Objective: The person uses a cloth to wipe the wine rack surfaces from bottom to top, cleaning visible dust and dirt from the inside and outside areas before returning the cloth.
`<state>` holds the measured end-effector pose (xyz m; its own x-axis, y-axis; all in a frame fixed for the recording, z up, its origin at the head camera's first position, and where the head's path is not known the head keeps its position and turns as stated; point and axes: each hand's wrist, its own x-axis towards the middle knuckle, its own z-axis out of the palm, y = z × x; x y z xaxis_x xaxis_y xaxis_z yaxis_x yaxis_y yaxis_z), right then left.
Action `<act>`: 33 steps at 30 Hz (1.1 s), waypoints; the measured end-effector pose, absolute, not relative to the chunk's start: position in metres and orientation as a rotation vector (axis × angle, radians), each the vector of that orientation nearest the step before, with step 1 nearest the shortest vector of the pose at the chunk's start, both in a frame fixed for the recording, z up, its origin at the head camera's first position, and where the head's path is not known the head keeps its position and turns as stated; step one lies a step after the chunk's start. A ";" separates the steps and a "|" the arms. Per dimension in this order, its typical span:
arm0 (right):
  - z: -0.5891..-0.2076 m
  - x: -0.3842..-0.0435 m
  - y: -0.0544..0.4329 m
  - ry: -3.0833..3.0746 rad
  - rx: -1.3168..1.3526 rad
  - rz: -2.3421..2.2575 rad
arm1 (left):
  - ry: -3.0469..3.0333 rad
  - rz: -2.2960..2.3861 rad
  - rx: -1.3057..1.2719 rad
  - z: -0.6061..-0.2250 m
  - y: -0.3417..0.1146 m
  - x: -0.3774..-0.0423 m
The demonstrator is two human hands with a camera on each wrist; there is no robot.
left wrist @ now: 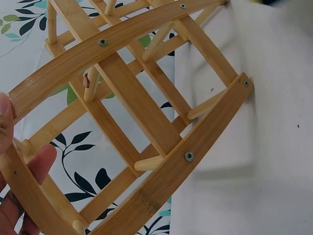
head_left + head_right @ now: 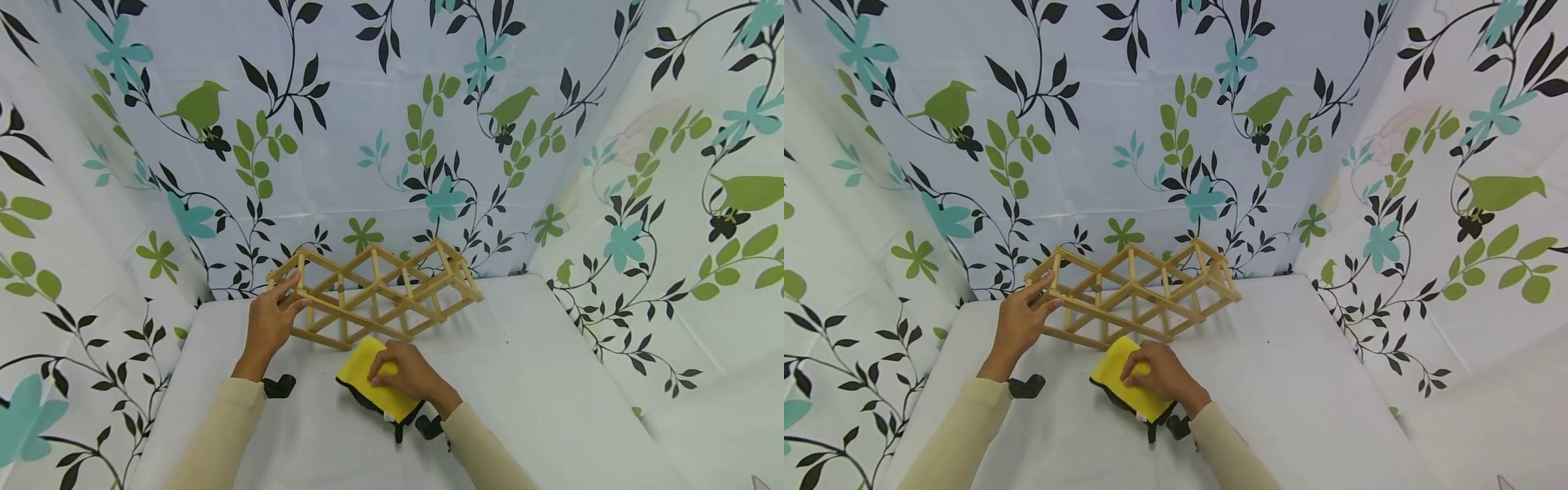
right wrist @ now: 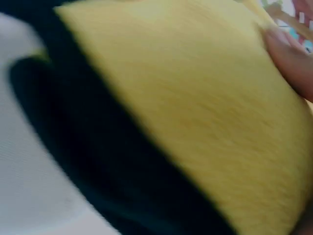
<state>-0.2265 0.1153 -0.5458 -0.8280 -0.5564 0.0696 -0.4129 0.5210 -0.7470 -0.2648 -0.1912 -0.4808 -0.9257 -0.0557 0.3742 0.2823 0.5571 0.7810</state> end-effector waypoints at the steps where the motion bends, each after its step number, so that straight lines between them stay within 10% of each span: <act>1: -0.540 -0.227 0.115 2.635 -0.813 -1.235 | -2.442 -1.316 -0.182 -0.481 -0.191 -0.265; 13: -0.480 -0.245 0.114 3.204 -0.970 -1.330 | -2.435 -1.335 -0.185 -0.481 -0.192 -0.265; 23: -0.505 -0.241 0.143 3.405 -0.287 -0.891 | -2.426 -1.356 -0.194 -0.479 -0.189 -0.266; 33: -0.485 -0.250 0.122 3.350 -0.807 -1.342 | -2.427 -1.352 -0.170 -0.482 -0.190 -0.266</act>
<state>-0.2497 0.1221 -0.4846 -0.7610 -0.1736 0.6250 -0.5572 0.6684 -0.4928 -0.2655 -0.1904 -0.4816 -0.9292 -0.0672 0.3635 0.2738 0.5356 0.7988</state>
